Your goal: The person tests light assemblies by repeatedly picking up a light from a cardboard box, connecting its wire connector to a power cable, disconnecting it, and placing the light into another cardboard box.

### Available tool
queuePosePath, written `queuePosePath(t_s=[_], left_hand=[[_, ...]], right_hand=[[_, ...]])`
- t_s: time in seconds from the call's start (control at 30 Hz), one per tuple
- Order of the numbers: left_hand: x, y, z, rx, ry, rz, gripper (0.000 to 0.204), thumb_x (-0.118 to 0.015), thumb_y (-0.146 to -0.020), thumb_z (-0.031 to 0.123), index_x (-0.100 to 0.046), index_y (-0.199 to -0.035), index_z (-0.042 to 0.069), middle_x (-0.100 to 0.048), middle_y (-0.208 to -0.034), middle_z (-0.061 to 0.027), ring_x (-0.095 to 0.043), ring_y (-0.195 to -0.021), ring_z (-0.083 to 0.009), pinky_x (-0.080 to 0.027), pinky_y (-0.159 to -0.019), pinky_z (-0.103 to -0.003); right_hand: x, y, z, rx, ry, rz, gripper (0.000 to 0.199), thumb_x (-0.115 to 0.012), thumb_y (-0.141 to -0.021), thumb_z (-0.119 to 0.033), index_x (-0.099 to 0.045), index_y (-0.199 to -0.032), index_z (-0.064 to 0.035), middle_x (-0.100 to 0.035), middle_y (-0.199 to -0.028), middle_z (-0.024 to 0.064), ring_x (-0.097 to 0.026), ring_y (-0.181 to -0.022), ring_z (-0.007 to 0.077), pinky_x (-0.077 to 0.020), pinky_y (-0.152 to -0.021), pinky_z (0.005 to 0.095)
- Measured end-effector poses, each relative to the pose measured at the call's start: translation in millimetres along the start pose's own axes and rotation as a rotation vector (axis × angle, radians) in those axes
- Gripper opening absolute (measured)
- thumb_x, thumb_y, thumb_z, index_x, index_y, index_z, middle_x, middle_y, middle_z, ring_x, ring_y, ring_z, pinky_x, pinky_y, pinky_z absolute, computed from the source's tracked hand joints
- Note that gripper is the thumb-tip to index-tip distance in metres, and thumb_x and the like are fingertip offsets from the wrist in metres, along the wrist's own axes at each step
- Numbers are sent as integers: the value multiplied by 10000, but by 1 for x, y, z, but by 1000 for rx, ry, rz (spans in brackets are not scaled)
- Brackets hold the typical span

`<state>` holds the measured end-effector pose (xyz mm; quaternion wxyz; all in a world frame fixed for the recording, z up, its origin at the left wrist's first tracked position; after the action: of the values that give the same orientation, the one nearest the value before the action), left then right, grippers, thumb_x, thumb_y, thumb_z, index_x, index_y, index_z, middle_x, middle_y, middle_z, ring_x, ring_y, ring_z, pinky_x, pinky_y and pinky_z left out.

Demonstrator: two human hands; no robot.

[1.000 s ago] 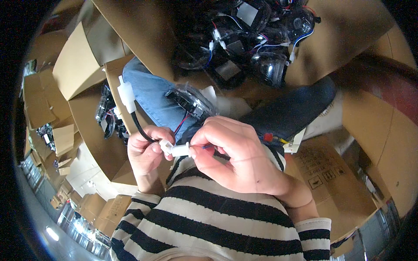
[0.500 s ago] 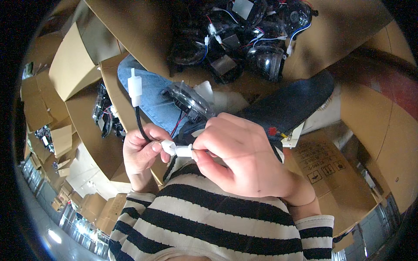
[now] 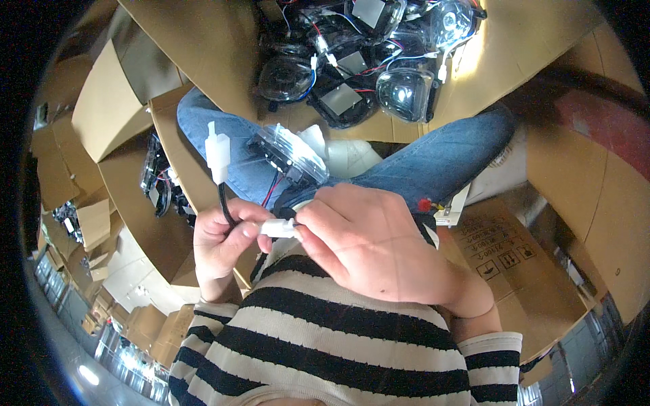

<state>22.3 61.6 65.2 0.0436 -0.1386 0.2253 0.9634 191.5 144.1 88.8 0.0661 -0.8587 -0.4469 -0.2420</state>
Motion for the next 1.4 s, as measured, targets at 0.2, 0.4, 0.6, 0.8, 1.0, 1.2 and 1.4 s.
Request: queuePosePath(t_s=[0.2, 0.4, 0.6, 0.8, 1.0, 1.2, 1.4], left_hand=[[-1, 5, -2, -254, -149, 175, 248, -461, -853, 148, -546, -940, -69, -601, -763, -118, -537, -560, -128, -435, -530, -233], [13, 2, 2, -331, -167, -95, 149, -547, -762, 52, -585, -879, -32, -604, -741, -103, -501, -543, -140, -397, -513, -246], [14, -3, 3, -391, -262, -144, 130, -570, -721, 35, -614, -833, -12, -581, -684, -61, -473, -528, -135, -332, -514, -261], [11, -2, 9, -450, -487, -54, 158, -601, -670, 40, -628, -823, 9, -553, -633, -20, -454, -513, -130, -315, -509, -265], [3, 5, 10, -561, -748, -17, 189, -642, -635, 93, -642, -819, 49, -520, -612, -6, -438, -509, -130, -301, -494, -266], [10, 17, 12, -538, -724, -7, 179, -611, -652, 90, -637, -822, 40, -535, -631, -36, -451, -520, -151, -320, -497, -272], [123, 158, 53, -798, -769, 1333, 245, -472, -833, 149, -517, -904, -81, -553, -815, -151, -552, -766, -227, -473, -721, -391]], right_hand=[[23, 6, 1, -21, -225, 93, 44, -564, -676, 3, -524, -669, -13, -476, -582, 66, -459, -532, 229, -362, -483, 315], [27, 6, 4, 4, -499, 49, 14, -549, -682, 11, -535, -684, 11, -491, -602, 75, -452, -536, 198, -352, -480, 292], [25, 8, 2, 11, -539, 46, 50, -536, -662, -32, -540, -656, 17, -509, -582, 81, -438, -513, 170, -321, -451, 266], [29, 11, 0, -47, -319, -12, 36, -559, -682, 1, -523, -681, -2, -498, -617, 85, -469, -552, 223, -367, -491, 307], [15, 20, 3, -7, -208, 95, 60, -548, -635, 38, -519, -674, 4, -478, -574, 77, -431, -493, 203, -327, -443, 294], [10, 21, 6, 33, -383, 47, 31, -537, -657, 26, -523, -675, 5, -478, -576, 80, -428, -490, 197, -325, -442, 295], [27, 35, 22, -69, -423, 89, 35, -537, -708, 0, -517, -681, 8, -482, -590, 81, -435, -479, 196, -341, -454, 297]])
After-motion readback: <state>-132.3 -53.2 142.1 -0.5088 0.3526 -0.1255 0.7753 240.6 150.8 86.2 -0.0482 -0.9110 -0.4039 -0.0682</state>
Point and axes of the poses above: each hand's wrist, its own y-axis away from the middle knuckle, its own x-axis out of the back of the hand, z = x × y, the point moved 2 cm from there along -y, towards the middle knuckle
